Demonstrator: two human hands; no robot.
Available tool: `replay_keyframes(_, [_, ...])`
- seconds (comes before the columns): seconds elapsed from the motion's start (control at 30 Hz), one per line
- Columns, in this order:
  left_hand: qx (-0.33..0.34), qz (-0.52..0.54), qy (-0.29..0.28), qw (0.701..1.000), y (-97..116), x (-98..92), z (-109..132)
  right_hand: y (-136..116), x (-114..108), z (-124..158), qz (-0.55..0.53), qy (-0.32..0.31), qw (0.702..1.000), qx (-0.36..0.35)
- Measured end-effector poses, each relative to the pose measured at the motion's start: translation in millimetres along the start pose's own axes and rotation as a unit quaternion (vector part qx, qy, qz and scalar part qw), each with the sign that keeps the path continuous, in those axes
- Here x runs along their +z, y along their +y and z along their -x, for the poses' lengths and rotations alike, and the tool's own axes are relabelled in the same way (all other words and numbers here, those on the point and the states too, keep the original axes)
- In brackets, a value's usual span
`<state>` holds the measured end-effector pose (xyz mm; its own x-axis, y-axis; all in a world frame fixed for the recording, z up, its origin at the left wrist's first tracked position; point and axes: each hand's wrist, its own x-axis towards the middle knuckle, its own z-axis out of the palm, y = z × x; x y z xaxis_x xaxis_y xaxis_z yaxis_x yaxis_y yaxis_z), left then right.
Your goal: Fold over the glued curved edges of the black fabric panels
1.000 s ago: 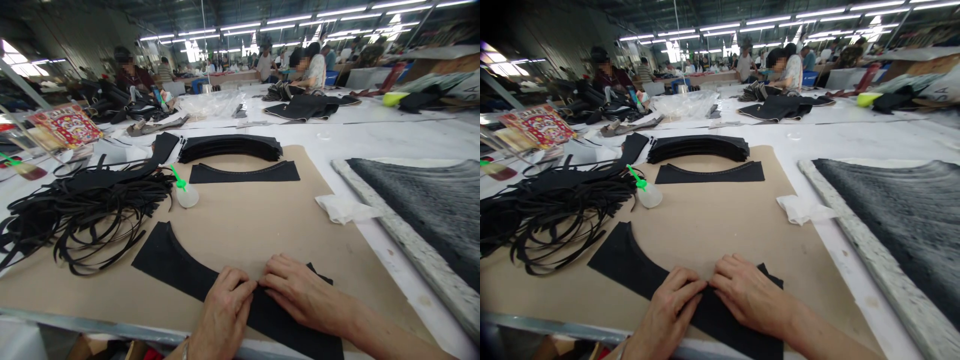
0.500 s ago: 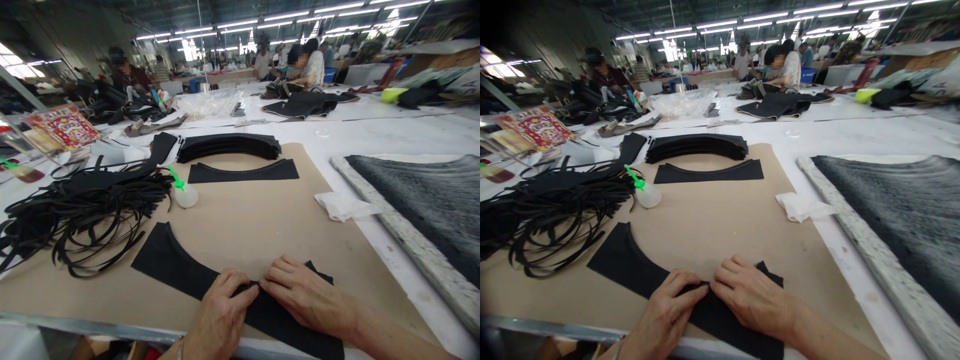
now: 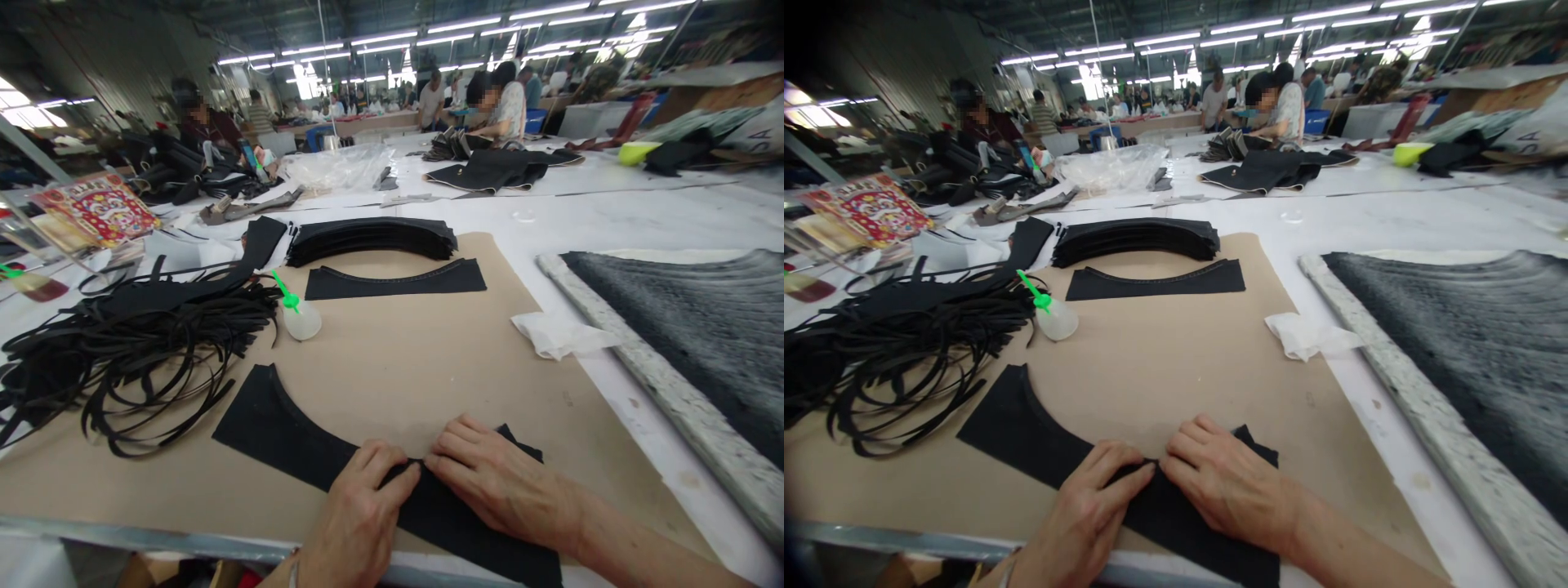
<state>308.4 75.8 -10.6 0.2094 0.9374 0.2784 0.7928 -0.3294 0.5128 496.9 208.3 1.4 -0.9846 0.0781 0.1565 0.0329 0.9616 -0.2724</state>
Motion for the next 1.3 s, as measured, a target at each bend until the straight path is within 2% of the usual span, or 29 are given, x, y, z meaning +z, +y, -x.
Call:
replay_keyframes(0.1, [0.031, -0.017, 0.029, 0.999, -1.5, -2.5, 2.5, 0.5, 0.3, -0.1, 0.000, -0.006, 1.000, -0.002])
replay_keyframes(0.2, [0.009, 0.008, 0.058, 0.998, -2.9, -2.2, 3.4, 1.1, 0.9, -0.2, 0.008, -0.006, 1.000, -0.008])
replay_keyframes(0.3, [-0.011, 0.004, 0.045, 0.999, -3.4, 0.9, 2.9, 1.3, 1.7, -0.4, 0.013, 0.000, 1.000, -0.009])
replay_keyframes(0.43, [0.009, -0.027, 0.011, 1.000, -4.8, 3.7, 3.6, 0.7, 1.6, -0.6, 0.020, -0.001, 1.000, -0.009])
replay_keyframes(0.67, [0.045, -0.084, 0.054, 0.994, -2.7, 2.4, 2.5, 0.7, 3.2, 1.1, 0.004, 0.008, 1.000, -0.003])
replay_keyframes(0.77, [0.067, -0.113, 0.064, 0.989, 2.2, 5.0, 0.0, -0.2, 2.9, 2.6, -0.001, 0.014, 1.000, 0.024])
replay_keyframes(0.93, [0.011, -0.081, 0.064, 0.995, 11.0, 11.7, -10.0, -1.1, -9.6, 2.8, -0.035, -0.011, 0.995, 0.092])
replay_keyframes(1.07, [-0.050, -0.037, 0.025, 0.998, 16.9, 16.3, -22.5, 3.0, -22.2, 1.8, -0.077, -0.035, 0.986, 0.141])
replay_keyframes(1.3, [-0.060, 0.019, -0.021, 0.998, 15.8, 25.1, -33.3, 11.1, -28.9, 10.5, -0.122, -0.051, 0.980, 0.146])
